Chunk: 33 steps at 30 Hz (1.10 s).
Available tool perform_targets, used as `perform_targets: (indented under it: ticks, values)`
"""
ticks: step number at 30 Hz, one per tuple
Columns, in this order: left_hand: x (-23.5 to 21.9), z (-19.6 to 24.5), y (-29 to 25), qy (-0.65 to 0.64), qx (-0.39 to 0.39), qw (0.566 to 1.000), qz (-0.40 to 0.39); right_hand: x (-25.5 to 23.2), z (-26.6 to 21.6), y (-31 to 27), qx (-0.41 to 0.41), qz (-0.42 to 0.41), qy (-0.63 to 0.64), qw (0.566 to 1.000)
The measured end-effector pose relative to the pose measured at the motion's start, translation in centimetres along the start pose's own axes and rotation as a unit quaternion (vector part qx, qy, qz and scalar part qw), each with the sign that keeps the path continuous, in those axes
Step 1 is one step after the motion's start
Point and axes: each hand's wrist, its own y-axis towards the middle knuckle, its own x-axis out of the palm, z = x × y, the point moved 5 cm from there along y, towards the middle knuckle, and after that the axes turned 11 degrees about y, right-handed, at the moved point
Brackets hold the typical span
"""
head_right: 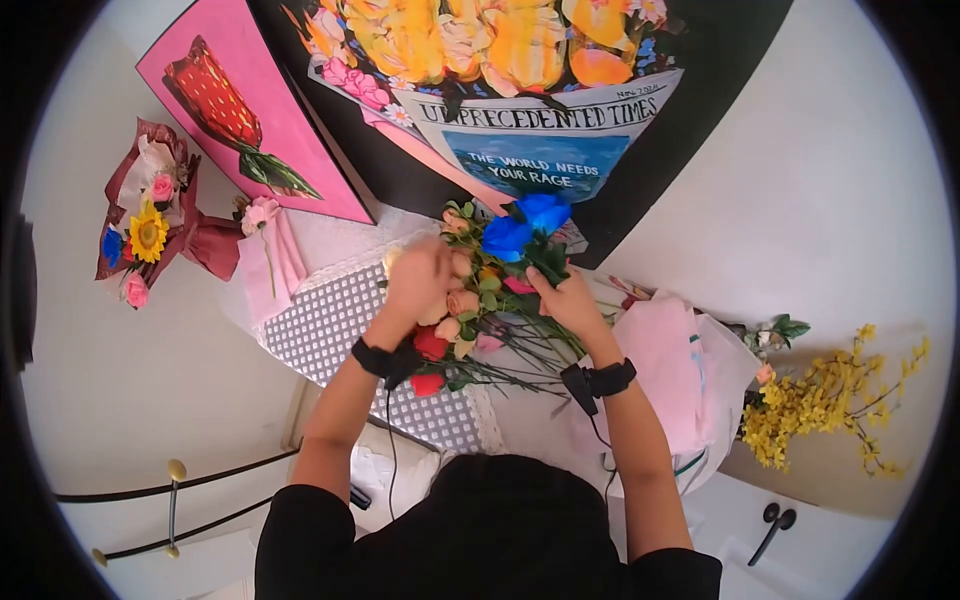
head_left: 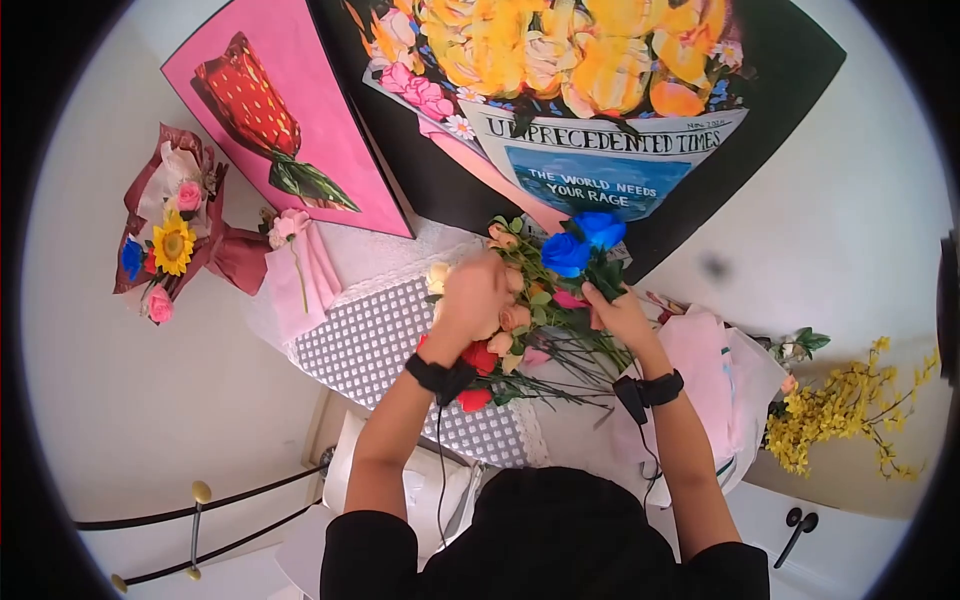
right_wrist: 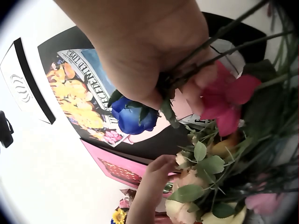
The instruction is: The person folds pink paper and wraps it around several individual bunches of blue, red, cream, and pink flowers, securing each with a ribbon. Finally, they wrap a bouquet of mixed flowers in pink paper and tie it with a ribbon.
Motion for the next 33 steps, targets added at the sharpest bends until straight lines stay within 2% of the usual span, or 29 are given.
perform_targets:
  ticks: [2,3,4,5,6,8,11,12,14,15,17,18,19,20,21,22,23,24,25,26,27,29,30,32,33]
  values:
    - [1.2,-3.4,2.1,0.018,-0.001,0.999,0.044,-0.6,0.3,0.1,-0.048,0.005,-0.008,0.999]
    - [2.0,-5.5,3.0,0.018,0.000,0.999,0.040,-0.8,0.6,0.0,-0.045,0.006,-0.006,0.999]
    - [4.8,-7.5,3.5,0.050,0.013,0.986,-0.162,-0.9,0.3,-0.1,-0.100,-0.002,0.001,0.995]
    - [6.5,-8.3,2.9,0.080,0.026,0.931,-0.356,-1.1,-0.2,-0.4,-0.155,-0.010,0.008,0.988]
    - [6.8,-8.6,3.0,0.081,0.026,0.930,-0.357,-1.5,-0.3,-0.6,-0.154,-0.009,0.010,0.988]
    - [7.3,-9.1,2.5,0.148,0.004,0.888,-0.436,-2.0,-1.0,-1.3,-0.170,-0.039,0.100,0.980]
    - [10.3,-10.0,2.4,0.135,0.013,0.908,-0.396,-2.7,-1.0,-1.7,-0.164,-0.057,0.089,0.981]
    - [10.2,-10.3,2.6,0.139,0.015,0.908,-0.394,-2.8,-1.4,-2.1,-0.168,-0.056,0.091,0.980]
    - [7.7,-9.4,3.3,-0.020,-0.023,0.926,-0.376,-3.3,-2.8,-3.6,-0.157,-0.007,0.049,0.986]
    - [6.8,-8.8,3.4,-0.017,-0.019,0.927,-0.375,-3.7,-3.0,-4.1,-0.160,-0.003,0.051,0.986]
    - [4.1,-7.6,3.9,0.020,-0.028,0.950,-0.309,-4.5,-2.7,-4.7,-0.093,-0.018,0.108,0.990]
    - [2.7,-6.9,4.1,0.023,-0.023,0.952,-0.305,-4.7,-2.8,-4.7,-0.099,-0.016,0.109,0.989]
    - [-0.1,-5.8,4.8,0.069,0.011,0.981,-0.180,-5.0,-3.1,-4.7,-0.172,0.007,0.110,0.979]
    - [-2.9,-4.3,5.1,0.112,0.045,0.991,-0.051,-5.4,-3.3,-5.0,-0.242,0.030,0.109,0.964]
    - [-4.3,-3.0,5.2,0.112,0.049,0.991,-0.049,-5.9,-3.1,-4.9,-0.245,0.033,0.109,0.963]
    - [-6.9,-0.6,5.3,0.181,0.110,0.972,0.101,-6.5,-3.2,-4.9,-0.225,0.029,0.091,0.970]
    - [-8.7,1.3,4.7,0.243,0.165,0.923,0.249,-6.9,-3.3,-5.1,-0.204,0.024,0.071,0.976]
    - [-8.7,1.7,4.6,0.242,0.166,0.922,0.252,-7.0,-3.4,-5.5,-0.207,0.025,0.069,0.976]
    - [-7.4,1.0,5.2,0.244,0.105,0.957,0.120,-6.7,-4.7,-6.3,-0.230,0.036,0.107,0.967]
    - [-6.0,0.0,5.5,0.242,0.043,0.969,-0.014,-6.6,-5.6,-6.9,-0.254,0.046,0.146,0.955]
    - [-4.7,-1.2,5.7,0.244,0.043,0.969,-0.010,-6.6,-5.7,-7.1,-0.258,0.045,0.147,0.954]
    - [0.1,-5.0,6.5,0.040,0.029,0.995,-0.092,-6.6,-5.2,-7.3,-0.242,0.061,0.107,0.963]
    - [1.1,-5.5,6.5,0.042,0.033,0.995,-0.088,-6.5,-5.2,-7.5,-0.247,0.063,0.107,0.961]
    - [3.7,-6.3,5.6,0.183,-0.028,0.947,-0.265,-6.3,-5.1,-8.1,-0.248,0.043,0.088,0.964]
    - [3.9,-6.6,5.8,0.181,-0.026,0.948,-0.261,-6.5,-5.1,-8.3,-0.252,0.044,0.086,0.963]
